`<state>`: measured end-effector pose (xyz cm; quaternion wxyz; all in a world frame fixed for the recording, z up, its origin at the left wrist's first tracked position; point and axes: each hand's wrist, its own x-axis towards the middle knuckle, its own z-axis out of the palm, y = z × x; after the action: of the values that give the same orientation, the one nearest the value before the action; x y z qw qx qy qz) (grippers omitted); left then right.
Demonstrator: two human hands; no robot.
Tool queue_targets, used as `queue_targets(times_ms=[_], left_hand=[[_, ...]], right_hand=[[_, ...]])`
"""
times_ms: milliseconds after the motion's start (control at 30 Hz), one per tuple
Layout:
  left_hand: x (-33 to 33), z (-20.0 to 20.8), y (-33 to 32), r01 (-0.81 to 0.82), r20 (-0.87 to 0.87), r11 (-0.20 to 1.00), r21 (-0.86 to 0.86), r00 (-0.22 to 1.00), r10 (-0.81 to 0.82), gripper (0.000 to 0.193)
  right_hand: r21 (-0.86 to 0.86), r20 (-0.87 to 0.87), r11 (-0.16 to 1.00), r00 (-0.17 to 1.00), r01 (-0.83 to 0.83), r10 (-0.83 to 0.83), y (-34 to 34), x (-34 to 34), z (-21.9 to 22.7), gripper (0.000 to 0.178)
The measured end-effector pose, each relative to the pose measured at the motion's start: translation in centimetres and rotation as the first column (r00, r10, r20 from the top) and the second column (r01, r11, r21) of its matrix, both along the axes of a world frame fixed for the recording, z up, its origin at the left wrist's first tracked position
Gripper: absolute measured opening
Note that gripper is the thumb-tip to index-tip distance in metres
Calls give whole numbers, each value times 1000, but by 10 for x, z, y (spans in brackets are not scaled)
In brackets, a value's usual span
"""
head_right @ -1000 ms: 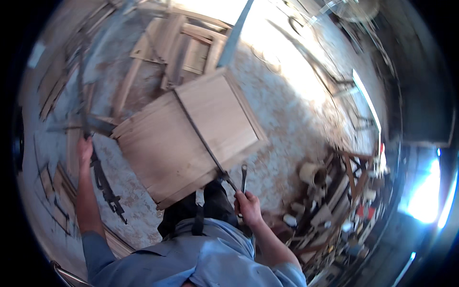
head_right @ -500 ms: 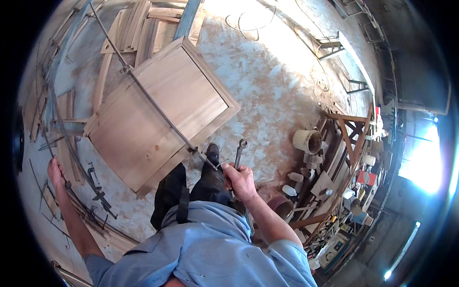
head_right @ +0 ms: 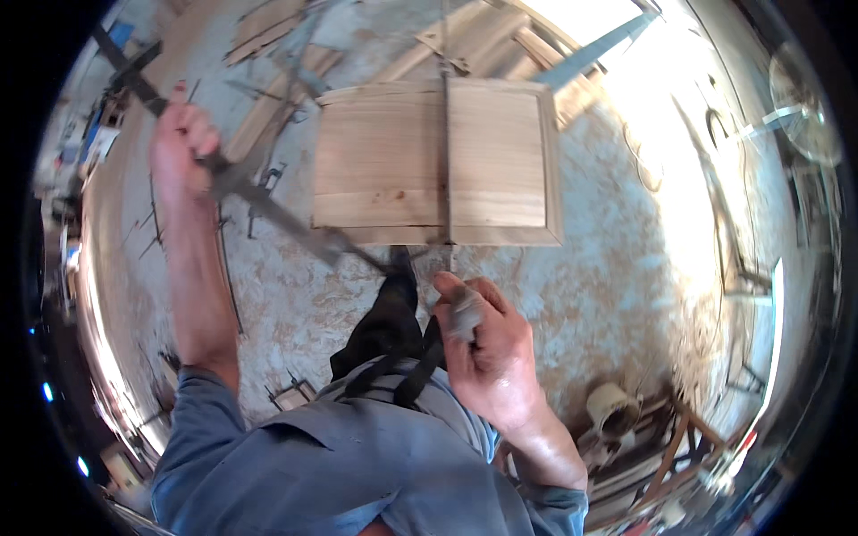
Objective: The person assembles a wooden cabinet by securing its panels with metal clamps. They position the clamps on the edges, tighten them with a wrench, and adjust the alignment of the pieces. The person then removes the clamps and inspects the assembled unit.
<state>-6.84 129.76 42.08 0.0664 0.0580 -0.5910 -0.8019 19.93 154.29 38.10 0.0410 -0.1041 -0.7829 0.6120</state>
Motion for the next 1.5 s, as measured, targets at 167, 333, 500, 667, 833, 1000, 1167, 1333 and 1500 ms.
queue_targets(times_ms=[167, 333, 500, 667, 833, 1000, 1167, 1333, 1500], left_hand=[[109, -25, 34, -153, 29, 983, 104, 988, 151, 17], [179, -73, 30, -190, 66, 958, 215, 982, 180, 11], [212, -106, 12, -189, 51, 936, 296, 982, 183, 17], [208, -102, -12, -212, 101, 931, 296, 977, 190, 20], [177, -94, -43, -55, -2, 897, 438, 998, 62, 22], [124, -97, -74, -209, 164, 811, 547, 976, 141, 24], [133, -120, -23, -332, 206, 877, 347, 939, 273, 27], [143, -125, 32, -406, 312, 874, 268, 894, 321, 22], [164, -148, 86, -248, 222, 897, 367, 959, 175, 5]], right_hand=[[617, -172, 774, 936, -141, 308, -30, -20, 4, 43], [643, -81, 707, 891, -295, 446, -63, -16, -34, 45], [569, 12, 677, 828, -467, 561, -82, -13, -55, 44], [520, -33, 694, 800, -499, 600, -106, -34, -52, 49], [515, 6, 685, 801, -515, 598, -112, -51, -33, 52], [702, -3, 566, 794, -431, 608, -71, -60, -31, 47], [776, 105, 412, 741, -478, 663, -7, -53, -47, 49], [811, 45, 367, 674, -456, 738, 58, -58, -67, 54], [824, 236, 225, 675, -520, 699, 130, -58, -76, 53]])
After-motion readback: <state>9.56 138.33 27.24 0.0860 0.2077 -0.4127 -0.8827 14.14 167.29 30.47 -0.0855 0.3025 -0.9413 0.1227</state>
